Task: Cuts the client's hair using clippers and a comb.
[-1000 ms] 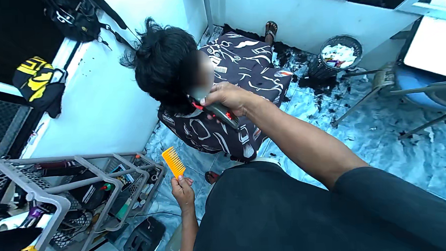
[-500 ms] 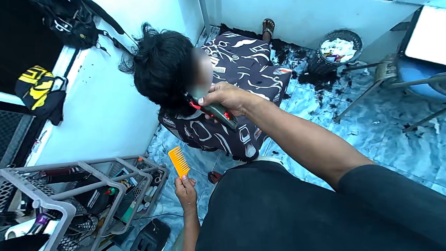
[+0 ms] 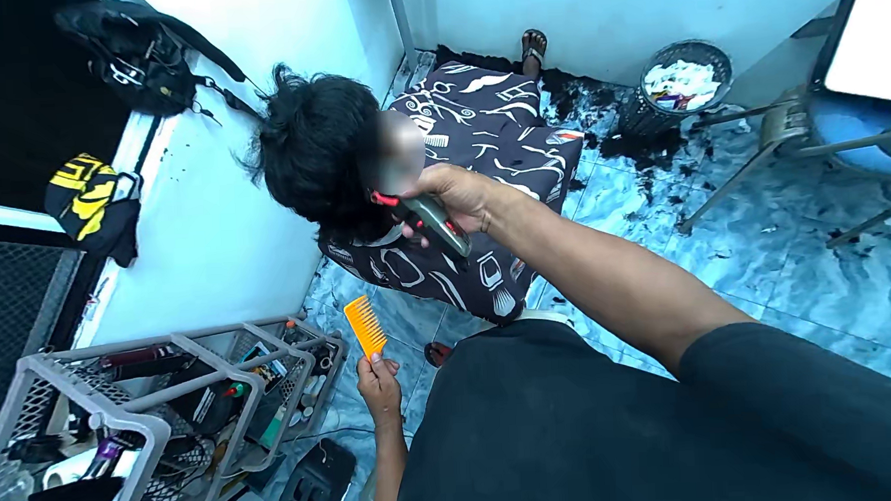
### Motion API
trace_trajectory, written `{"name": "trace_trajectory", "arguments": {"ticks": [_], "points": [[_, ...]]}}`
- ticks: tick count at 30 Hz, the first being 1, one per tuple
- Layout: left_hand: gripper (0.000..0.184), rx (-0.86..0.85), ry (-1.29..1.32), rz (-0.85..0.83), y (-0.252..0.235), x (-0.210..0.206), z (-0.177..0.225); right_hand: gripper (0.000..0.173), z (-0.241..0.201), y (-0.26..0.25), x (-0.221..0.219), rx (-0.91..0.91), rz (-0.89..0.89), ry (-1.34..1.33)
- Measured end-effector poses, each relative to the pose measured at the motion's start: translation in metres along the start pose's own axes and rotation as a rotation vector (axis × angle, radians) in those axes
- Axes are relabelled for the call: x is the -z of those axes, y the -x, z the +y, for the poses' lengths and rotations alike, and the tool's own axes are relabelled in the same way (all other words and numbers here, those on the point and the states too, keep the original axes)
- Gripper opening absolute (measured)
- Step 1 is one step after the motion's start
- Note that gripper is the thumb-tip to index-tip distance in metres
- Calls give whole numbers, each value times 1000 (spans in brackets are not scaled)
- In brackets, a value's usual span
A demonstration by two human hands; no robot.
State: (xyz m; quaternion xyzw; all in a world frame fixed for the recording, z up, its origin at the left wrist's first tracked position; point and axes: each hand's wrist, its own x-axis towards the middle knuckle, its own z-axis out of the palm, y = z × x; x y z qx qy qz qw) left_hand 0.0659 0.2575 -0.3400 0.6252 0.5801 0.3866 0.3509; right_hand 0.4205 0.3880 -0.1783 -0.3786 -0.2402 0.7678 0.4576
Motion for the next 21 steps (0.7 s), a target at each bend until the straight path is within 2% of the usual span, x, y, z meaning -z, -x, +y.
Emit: {"name": "trace_trajectory", "arguments": {"ticks": [3, 6, 8, 10, 12, 14, 17, 19, 21], "points": [[26, -3, 9, 4, -1, 0, 1, 27, 0, 3, 3, -36, 4, 55], [27, -6, 1, 5, -1, -1, 3, 34, -4, 0, 6, -21, -72, -62], [27, -4, 4, 15, -1, -2, 7, 32, -5, 2, 4, -50, -50, -46], [26, -7, 20, 49, -3, -6, 11, 28, -6, 3, 6, -57, -32, -14], [25, -17, 48, 114, -5, -15, 19, 31, -13, 0, 11, -7, -108, -53], [24, -92, 35, 158, -15, -22, 40, 30, -15, 5, 11, -3, -138, 48], [36, -328, -133, 144, -62, -33, 92, 33, 25, 27, 25, -194, -76, 303], [36, -446, -285, 181, -104, -43, 126, 33, 57, 37, 48, -256, -111, 238], [29, -524, -397, 193, -132, -48, 149, 31, 67, 45, 58, -251, -162, 61]]}}
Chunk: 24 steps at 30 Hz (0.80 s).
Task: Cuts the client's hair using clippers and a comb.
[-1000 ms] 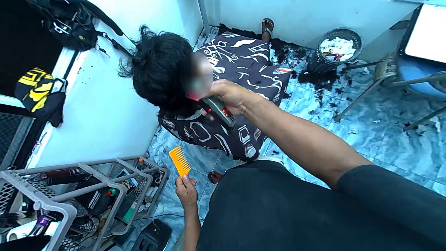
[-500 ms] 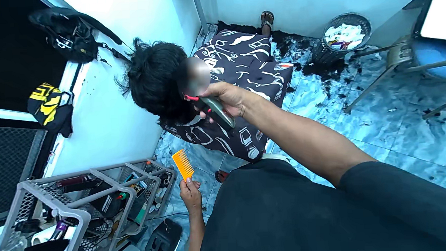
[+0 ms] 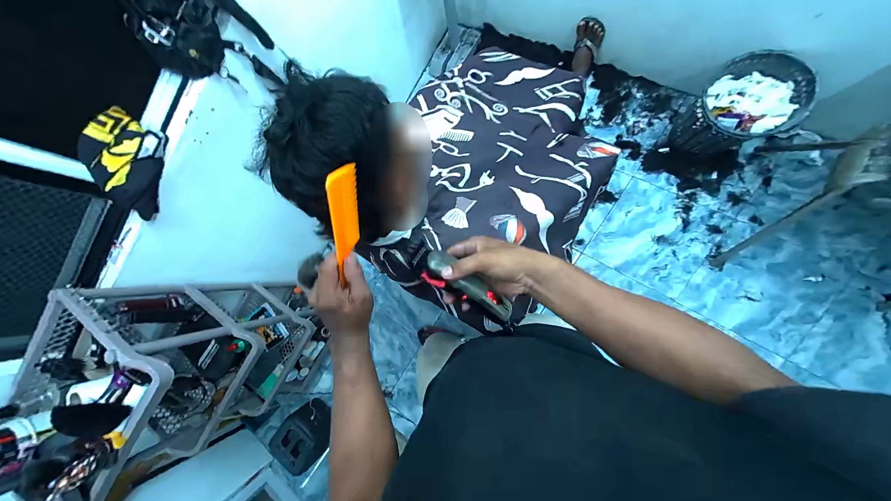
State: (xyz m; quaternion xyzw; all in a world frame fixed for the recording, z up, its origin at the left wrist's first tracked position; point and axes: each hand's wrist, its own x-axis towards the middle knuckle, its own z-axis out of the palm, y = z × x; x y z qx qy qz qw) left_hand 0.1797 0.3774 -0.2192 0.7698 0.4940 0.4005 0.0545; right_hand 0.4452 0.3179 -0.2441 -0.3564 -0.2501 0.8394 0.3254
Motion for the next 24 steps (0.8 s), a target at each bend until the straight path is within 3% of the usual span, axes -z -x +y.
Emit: {"name": "trace_trajectory", "arguments": {"ticks": [5, 11, 16, 24], "points": [[23, -180, -92, -43, -44, -21, -1, 31, -13, -5, -6, 28, 4, -93], [24, -160, -138, -65, -40, -33, 18, 32, -17, -27, -15, 74, 13, -36], [21, -165, 206, 131, -44, 3, 44, 31, -43, -40, -26, 197, -39, -45], [21, -90, 265, 281, -27, 50, 34, 31, -59, -44, -30, 116, 32, -94]]}}
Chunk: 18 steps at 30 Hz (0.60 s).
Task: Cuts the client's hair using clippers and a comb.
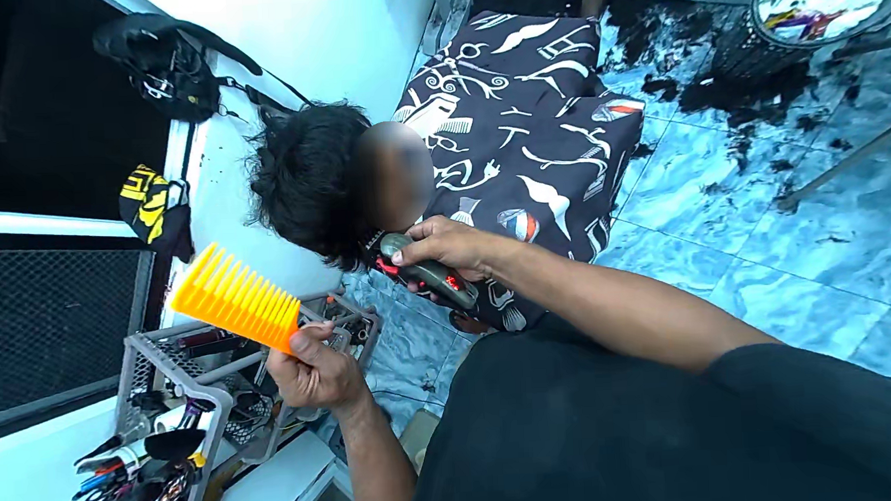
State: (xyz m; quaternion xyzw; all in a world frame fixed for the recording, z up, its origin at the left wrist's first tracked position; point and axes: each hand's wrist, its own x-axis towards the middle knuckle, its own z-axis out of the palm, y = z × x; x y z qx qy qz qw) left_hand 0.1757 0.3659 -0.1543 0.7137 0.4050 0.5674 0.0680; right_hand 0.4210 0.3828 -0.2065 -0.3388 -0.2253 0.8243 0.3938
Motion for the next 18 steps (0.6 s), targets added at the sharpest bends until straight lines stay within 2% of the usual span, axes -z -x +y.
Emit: {"name": "trace_trajectory", "arguments": {"ticks": [9, 18], "points": [[21, 151, -49, -18, 36, 11, -9, 31, -3, -5, -2, 68, 32, -55], [21, 183, -50, -31, 44, 8, -9, 29, -8, -2, -6, 122, 47, -102]]}}
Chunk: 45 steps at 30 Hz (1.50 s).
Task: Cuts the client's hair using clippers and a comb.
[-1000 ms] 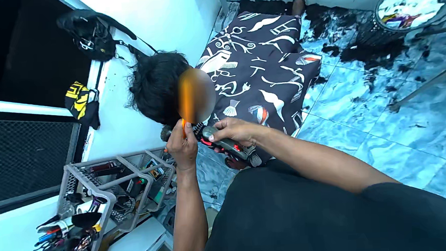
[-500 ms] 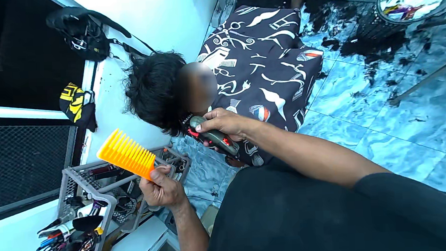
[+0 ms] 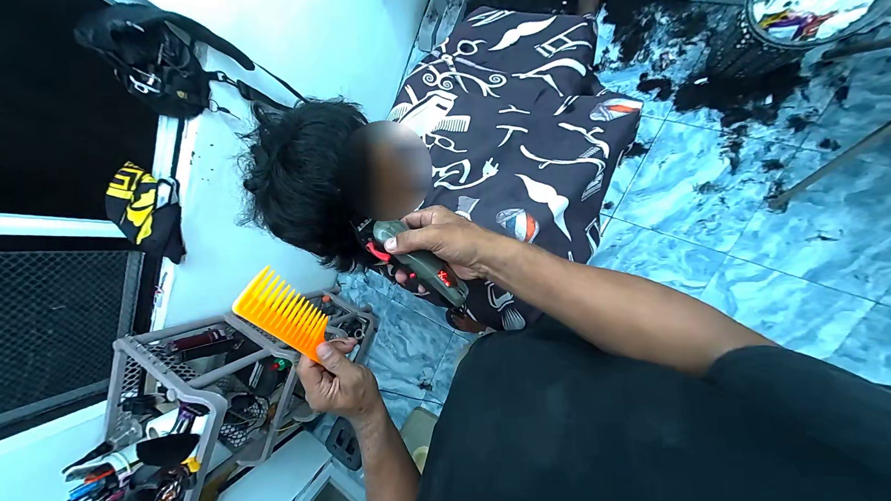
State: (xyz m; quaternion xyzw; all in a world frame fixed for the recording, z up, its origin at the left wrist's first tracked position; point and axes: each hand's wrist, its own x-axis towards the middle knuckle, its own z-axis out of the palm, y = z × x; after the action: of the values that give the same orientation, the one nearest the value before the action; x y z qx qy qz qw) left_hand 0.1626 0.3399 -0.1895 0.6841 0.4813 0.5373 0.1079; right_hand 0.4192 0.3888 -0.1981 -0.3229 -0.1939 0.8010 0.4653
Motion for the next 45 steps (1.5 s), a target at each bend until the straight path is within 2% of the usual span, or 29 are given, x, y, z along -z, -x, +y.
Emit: {"name": "trace_trajectory", "arguments": {"ticks": [15, 18, 21, 24, 26, 28, 31, 33, 36, 45], "points": [[19, 13, 84, -8, 8, -7, -8, 32, -18, 1, 6, 1, -93, -156], [17, -52, 62, -111, 2, -17, -7, 32, 3, 16, 18, -92, -97, 57], [24, -177, -145, -277, -30, -45, 11, 31, 28, 38, 43, -234, -58, 187], [25, -166, -414, -389, -61, -69, 23, 28, 13, 48, 54, -67, 77, 208], [27, -91, -487, -518, -69, -73, 22, 35, -6, 36, 59, 103, 248, 490], [27, -103, -351, -588, -66, -64, 24, 47, -24, 15, 67, 202, 384, 889], [21, -146, 118, -428, -51, -37, 38, 50, -46, -7, 65, 277, 424, 1220], [16, -135, 278, -282, -44, -22, 46, 45, -60, -13, 59, 294, 407, 1328], [16, -78, 312, -162, -30, -6, 39, 45, -76, -13, 54, 281, 377, 1409], [17, 113, 244, -102, 16, 19, 5, 47, -84, -9, 28, 420, 307, 1565]]}}
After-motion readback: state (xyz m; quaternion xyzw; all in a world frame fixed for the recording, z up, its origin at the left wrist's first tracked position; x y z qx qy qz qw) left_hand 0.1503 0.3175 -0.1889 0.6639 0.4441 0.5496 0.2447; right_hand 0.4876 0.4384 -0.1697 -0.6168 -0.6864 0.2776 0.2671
